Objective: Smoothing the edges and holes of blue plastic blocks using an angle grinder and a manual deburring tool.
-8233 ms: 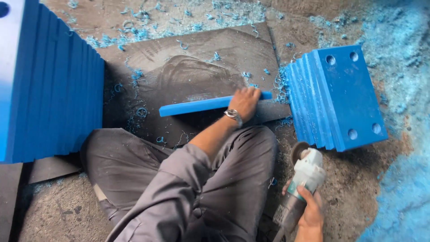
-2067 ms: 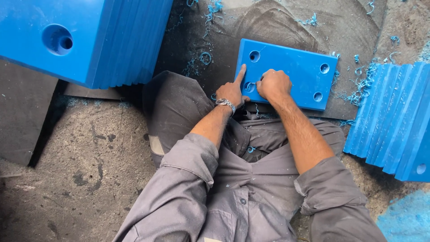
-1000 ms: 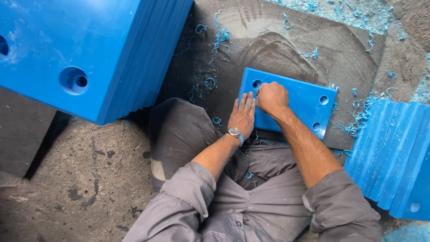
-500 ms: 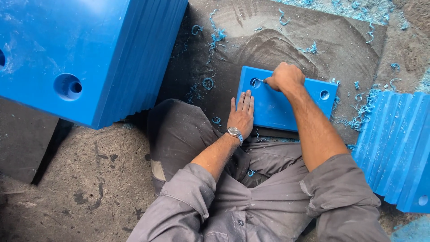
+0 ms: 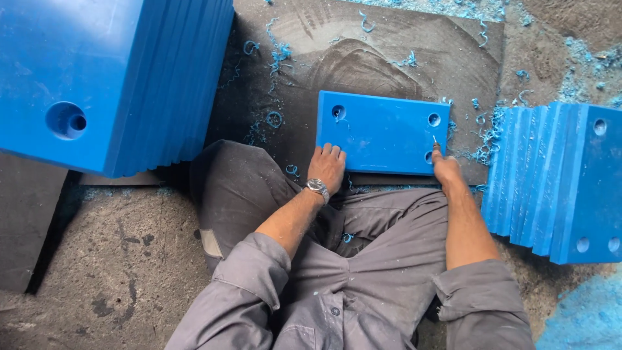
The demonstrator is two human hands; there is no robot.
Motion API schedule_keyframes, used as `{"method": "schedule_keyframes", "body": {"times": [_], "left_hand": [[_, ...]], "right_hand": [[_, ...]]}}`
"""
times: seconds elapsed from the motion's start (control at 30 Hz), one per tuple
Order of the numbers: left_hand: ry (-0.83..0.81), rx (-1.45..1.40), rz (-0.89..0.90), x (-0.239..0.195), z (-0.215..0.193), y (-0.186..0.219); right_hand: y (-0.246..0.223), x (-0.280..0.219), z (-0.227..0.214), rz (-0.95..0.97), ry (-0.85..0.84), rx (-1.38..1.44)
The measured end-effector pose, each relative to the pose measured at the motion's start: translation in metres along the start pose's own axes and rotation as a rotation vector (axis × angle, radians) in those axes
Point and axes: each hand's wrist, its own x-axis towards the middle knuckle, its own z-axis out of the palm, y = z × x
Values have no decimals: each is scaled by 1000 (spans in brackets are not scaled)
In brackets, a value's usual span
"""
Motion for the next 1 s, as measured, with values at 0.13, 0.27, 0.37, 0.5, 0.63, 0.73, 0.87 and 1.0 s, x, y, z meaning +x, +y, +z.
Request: {"method": "schedule_keyframes", "body": {"times": [0.13, 0.27, 0.37, 0.5, 0.63, 0.73, 0.87, 1.0], "left_hand": [[-34, 97, -25, 6, -17, -9], [-47, 93, -188, 9, -57, -12], [-53, -17, -198, 4, -61, -8], [-119, -20, -104, 14, -7, -10], [-165, 48, -88, 17, 5, -6], [-200, 20, -101, 18, -1, -7], [-196, -2, -105, 17, 5, -9], [-177, -17, -115, 16, 0, -8]], "right_hand": [[-19, -29, -12, 71, -99, 83], [-32, -45, -11, -180, -363, 178], [-57, -78, -13, -256, -446, 235], [-114, -135, -43, -381, -244, -115], [-125, -145, -44, -863, 30, -406], [-147, -138, -32, -831, -25, -687], [-162, -112, -20, -951, -26, -904], [-167, -104, -30, -772, -101, -934]]}}
